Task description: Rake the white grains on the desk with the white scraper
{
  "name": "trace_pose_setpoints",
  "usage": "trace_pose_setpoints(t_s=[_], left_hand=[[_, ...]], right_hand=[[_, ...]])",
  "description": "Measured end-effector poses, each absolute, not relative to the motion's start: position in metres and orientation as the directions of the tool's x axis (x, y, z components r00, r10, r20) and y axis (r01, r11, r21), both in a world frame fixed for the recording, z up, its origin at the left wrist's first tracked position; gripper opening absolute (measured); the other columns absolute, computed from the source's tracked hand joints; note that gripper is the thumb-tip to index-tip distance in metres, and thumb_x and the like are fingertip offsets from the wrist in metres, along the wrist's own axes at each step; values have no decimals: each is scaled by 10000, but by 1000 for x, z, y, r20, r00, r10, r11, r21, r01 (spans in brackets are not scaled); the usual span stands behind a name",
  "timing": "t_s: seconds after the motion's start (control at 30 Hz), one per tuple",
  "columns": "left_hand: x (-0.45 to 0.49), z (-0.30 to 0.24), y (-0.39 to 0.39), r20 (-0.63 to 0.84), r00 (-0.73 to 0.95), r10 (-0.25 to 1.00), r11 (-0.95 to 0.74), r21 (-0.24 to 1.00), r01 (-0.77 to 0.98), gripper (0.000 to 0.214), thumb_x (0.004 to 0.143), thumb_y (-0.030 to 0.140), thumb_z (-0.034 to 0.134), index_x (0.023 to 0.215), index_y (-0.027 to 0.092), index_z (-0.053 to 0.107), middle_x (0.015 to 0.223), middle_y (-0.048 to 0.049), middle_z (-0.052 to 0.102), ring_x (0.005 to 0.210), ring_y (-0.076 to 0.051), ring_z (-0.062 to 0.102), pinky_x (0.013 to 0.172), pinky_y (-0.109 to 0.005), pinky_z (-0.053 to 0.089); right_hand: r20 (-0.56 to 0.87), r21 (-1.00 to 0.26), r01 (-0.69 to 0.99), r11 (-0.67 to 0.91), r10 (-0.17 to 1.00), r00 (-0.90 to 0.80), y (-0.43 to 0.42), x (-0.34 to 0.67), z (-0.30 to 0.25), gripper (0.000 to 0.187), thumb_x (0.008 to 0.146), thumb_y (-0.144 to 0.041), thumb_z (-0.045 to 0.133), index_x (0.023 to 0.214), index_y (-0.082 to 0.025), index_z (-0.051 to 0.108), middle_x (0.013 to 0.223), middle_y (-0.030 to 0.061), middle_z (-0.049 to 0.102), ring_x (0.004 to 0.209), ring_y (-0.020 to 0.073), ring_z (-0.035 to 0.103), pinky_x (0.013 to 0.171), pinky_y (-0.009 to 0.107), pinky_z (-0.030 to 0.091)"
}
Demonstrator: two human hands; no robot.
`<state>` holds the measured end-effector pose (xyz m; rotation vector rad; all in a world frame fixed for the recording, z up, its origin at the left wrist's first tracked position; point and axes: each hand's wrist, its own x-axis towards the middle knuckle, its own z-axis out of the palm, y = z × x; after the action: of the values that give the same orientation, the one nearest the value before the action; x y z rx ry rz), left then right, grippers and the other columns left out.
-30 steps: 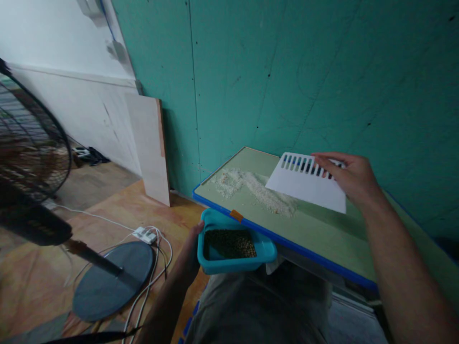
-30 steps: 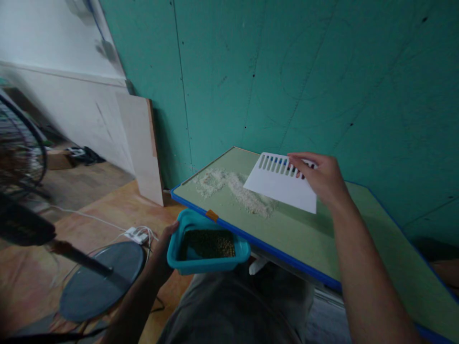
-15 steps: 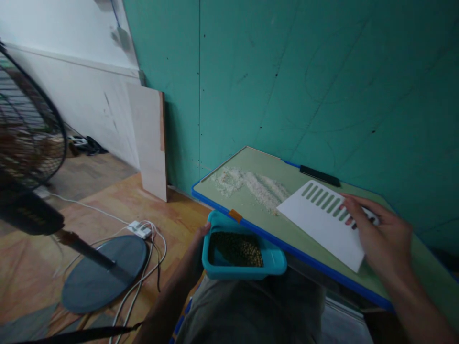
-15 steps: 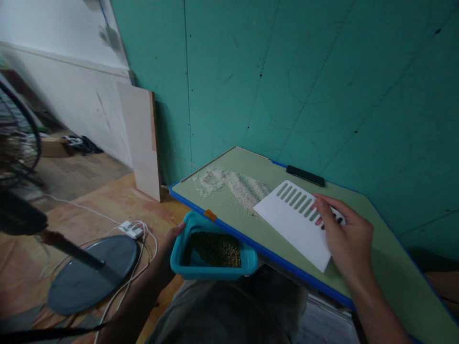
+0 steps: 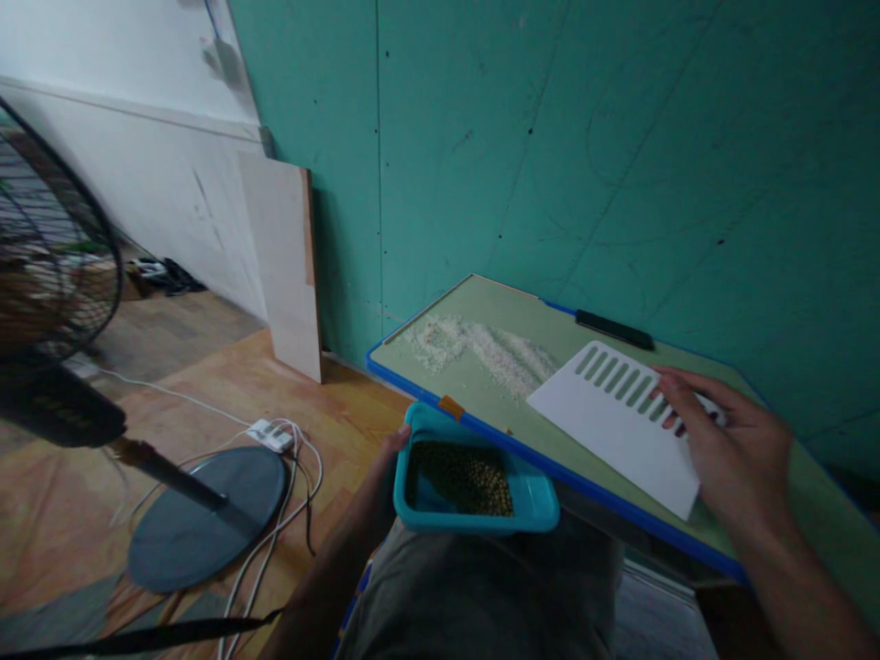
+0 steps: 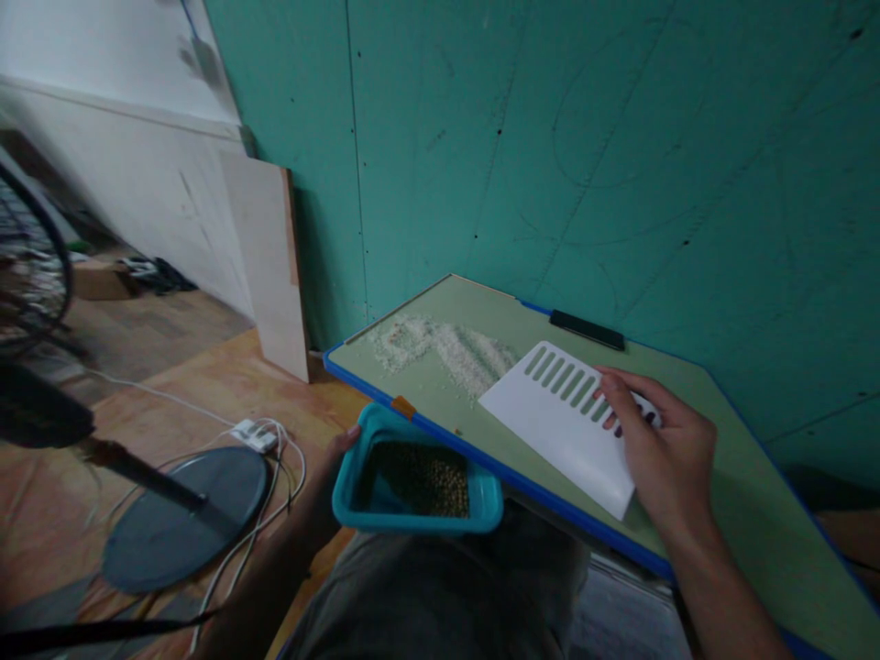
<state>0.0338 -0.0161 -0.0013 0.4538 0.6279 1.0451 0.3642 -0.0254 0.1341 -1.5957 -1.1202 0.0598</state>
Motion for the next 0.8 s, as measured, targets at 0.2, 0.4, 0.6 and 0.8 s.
trace_pose_setpoints(t_s=[0.2, 0.4, 0.6, 0.8], left_hand=[[34, 1, -17, -253, 354, 900, 431, 634, -643, 563, 910, 538, 664, 1330, 164, 693, 1131, -111, 795, 1179, -362, 695, 1097, -487, 473], [32, 0, -17, -245, 351, 904, 423, 638, -643, 559, 935, 544, 629, 1323, 147, 694, 1130, -118, 794, 1189, -358, 690, 1108, -476, 461], [31, -2, -16, -212, 328, 921, 383, 655, -651, 556, 925, 523, 655, 1325, 137, 687, 1138, -110, 793, 1176, -348, 695, 1120, -459, 446], [29, -6, -11, -212, 300, 930, 363, 659, -659, 555, 920, 521, 663, 1313, 130, 692, 1154, -114, 787, 1171, -341, 695, 1111, -445, 446]], right_hand=[[492, -773, 627, 96, 714, 497, -29, 348, 130, 351, 795, -511, 763, 1017, -246, 825, 748, 50, 712, 637, 236, 606, 594, 367, 459], [482, -752, 645, 134, 780, 400, -27, 332, 131, 301, 828, -511, 739, 994, -273, 817, 733, 31, 704, 588, 202, 597, 556, 332, 469], [553, -740, 635, 221, 738, 388, -13, 331, 140, 270, 834, -479, 760, 996, -269, 816, 658, 8, 669, 550, 176, 577, 513, 299, 434], [653, -683, 634, 363, 694, 305, 29, 319, 167, 248, 854, -452, 749, 992, -256, 810, 740, 15, 714, 577, 163, 592, 533, 291, 444]])
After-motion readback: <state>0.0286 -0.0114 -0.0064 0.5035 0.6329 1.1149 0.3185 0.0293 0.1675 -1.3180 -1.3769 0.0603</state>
